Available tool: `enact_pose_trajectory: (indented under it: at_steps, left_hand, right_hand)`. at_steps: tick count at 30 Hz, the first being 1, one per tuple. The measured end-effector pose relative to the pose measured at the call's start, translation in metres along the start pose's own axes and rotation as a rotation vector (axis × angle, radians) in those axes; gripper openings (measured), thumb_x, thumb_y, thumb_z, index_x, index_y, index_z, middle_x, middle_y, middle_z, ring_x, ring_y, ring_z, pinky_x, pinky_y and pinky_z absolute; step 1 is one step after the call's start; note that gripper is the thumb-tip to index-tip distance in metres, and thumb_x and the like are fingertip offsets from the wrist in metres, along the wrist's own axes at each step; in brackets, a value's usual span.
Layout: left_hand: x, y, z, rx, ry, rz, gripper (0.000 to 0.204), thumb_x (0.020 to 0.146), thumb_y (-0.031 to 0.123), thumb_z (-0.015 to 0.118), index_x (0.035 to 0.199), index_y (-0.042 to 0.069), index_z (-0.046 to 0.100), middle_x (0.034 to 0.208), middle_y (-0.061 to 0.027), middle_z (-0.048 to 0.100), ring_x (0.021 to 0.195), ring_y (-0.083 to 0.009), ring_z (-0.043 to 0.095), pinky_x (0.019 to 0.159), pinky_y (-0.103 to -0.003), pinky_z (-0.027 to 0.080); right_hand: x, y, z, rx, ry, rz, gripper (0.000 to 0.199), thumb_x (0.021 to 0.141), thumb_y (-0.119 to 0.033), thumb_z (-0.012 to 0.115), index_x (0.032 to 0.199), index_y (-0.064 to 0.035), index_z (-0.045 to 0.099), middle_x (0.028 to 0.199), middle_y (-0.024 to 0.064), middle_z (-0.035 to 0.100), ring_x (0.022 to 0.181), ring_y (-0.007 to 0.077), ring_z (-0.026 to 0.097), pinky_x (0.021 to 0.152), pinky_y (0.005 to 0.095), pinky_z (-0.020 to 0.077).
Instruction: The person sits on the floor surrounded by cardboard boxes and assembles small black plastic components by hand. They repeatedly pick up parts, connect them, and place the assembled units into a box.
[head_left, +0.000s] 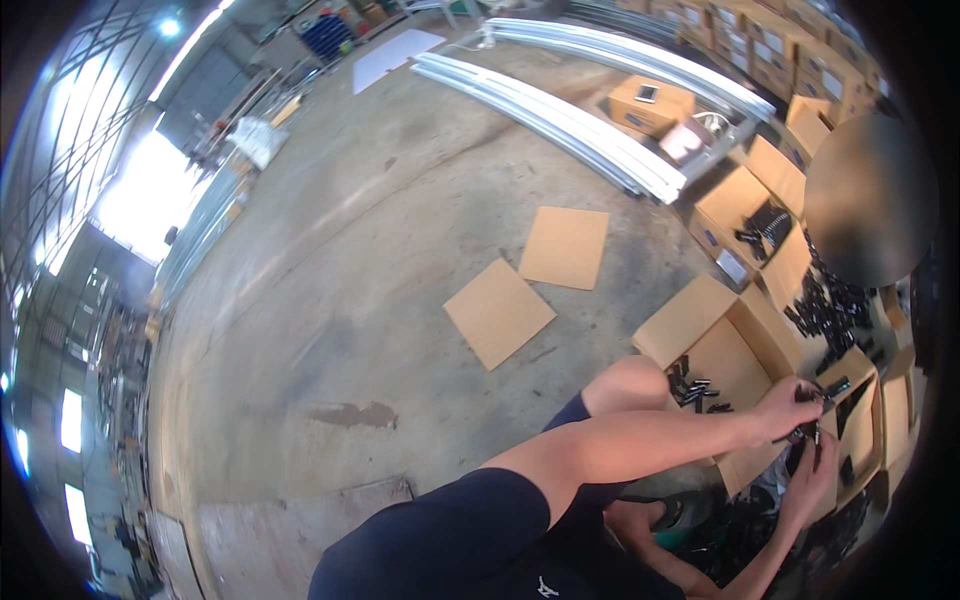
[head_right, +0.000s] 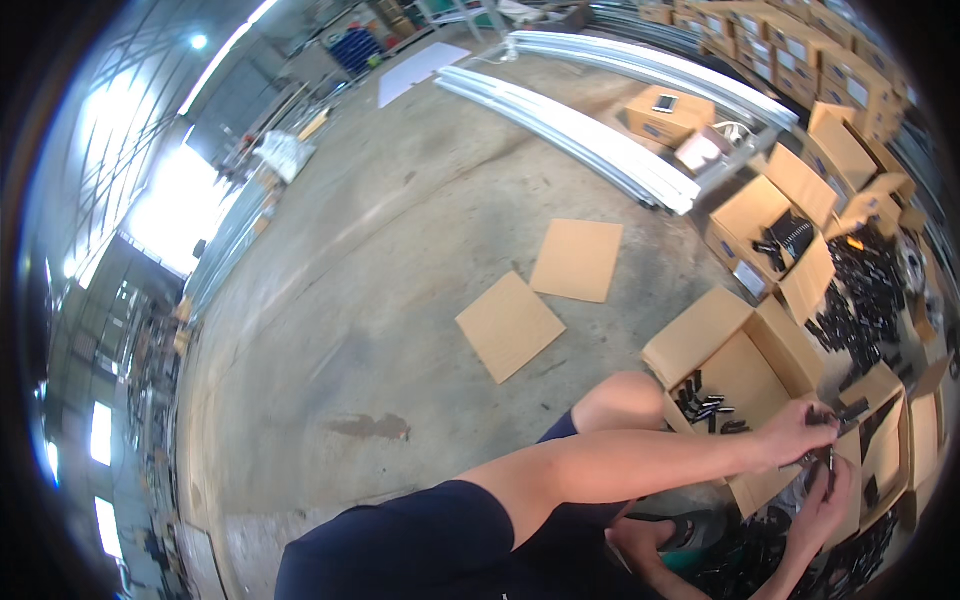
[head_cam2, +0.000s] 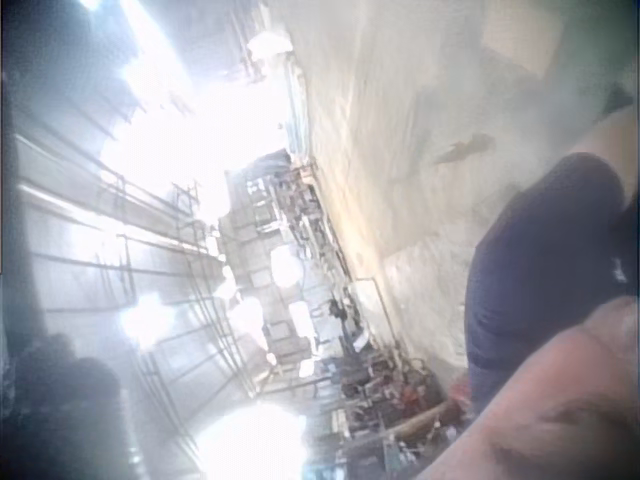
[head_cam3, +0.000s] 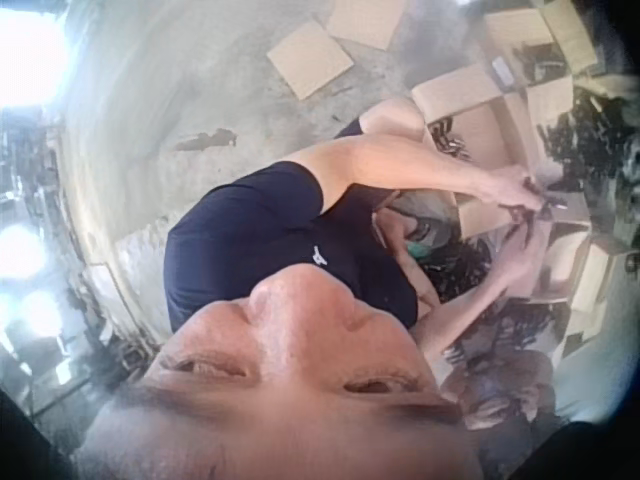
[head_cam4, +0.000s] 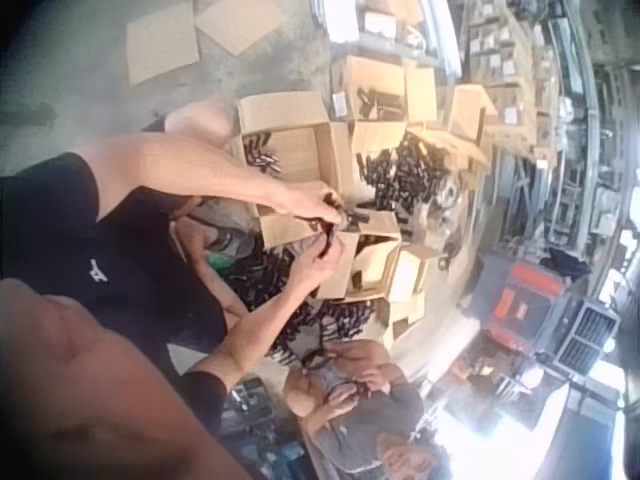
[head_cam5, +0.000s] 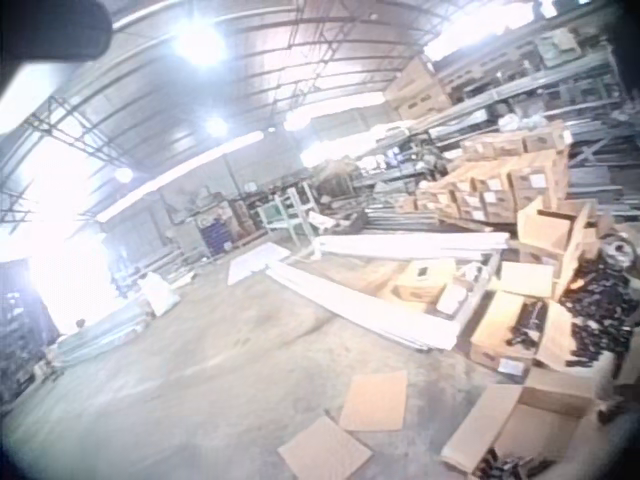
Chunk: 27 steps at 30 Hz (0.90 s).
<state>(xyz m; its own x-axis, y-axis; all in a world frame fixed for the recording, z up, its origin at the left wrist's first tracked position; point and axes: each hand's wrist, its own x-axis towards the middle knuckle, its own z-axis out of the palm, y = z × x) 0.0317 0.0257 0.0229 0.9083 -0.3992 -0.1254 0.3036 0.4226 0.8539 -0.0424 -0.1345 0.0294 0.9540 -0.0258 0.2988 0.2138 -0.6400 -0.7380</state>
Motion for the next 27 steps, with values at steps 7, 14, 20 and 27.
enact_pose_trajectory:
  at_steps: [7, 14, 20, 27]
  left_hand:
    - [-0.026, -0.024, 0.034, -0.115, 0.081, 0.192, 0.021, 0.095, 0.023, 0.067, 0.106, 0.006, 0.06, 0.096, -0.0031, 0.066, 0.095, -0.011, 0.06, 0.09, -0.03, 0.047]
    - [-0.032, -0.033, 0.05, -0.155, 0.017, 0.188, 0.02, 0.093, 0.023, 0.069, 0.104, 0.006, 0.065, 0.093, -0.0021, 0.068, 0.089, -0.0115, 0.062, 0.083, -0.029, 0.05]
    - [-0.016, 0.001, 0.044, -0.105, -0.096, 0.004, 0.028, 0.099, 0.032, 0.064, 0.109, 0.006, 0.069, 0.1, -0.0052, 0.066, 0.083, -0.0134, 0.064, 0.076, -0.032, 0.052]
    - [0.016, -0.011, 0.009, -0.288, -0.054, 0.026, 0.033, 0.107, 0.027, 0.056, 0.133, 0.007, 0.058, 0.124, -0.0164, 0.07, 0.113, -0.0284, 0.07, 0.092, -0.043, 0.06]
  right_hand:
    - [-0.076, 0.046, 0.033, 0.689, 0.133, 0.401, 0.045, 0.109, -0.032, 0.056, 0.139, 0.0022, 0.055, 0.132, 0.0105, 0.063, 0.114, 0.0169, 0.061, 0.099, 0.0335, 0.048]
    - [-0.081, 0.044, 0.038, 1.32, 0.003, 0.317, 0.04, 0.106, -0.027, 0.061, 0.135, 0.0004, 0.055, 0.129, 0.0085, 0.064, 0.12, 0.019, 0.06, 0.107, 0.0378, 0.0437]
    - [-0.07, 0.016, 0.025, 1.179, 0.059, 0.309, 0.02, 0.103, -0.021, 0.065, 0.116, -0.0073, 0.059, 0.11, 0.0021, 0.064, 0.098, 0.0125, 0.063, 0.084, 0.0318, 0.0541]
    - [-0.063, 0.004, -0.003, 1.423, 0.145, 0.533, 0.016, 0.106, -0.017, 0.058, 0.118, -0.0073, 0.057, 0.092, 0.0107, 0.068, 0.063, 0.0175, 0.065, 0.05, 0.0267, 0.0494]
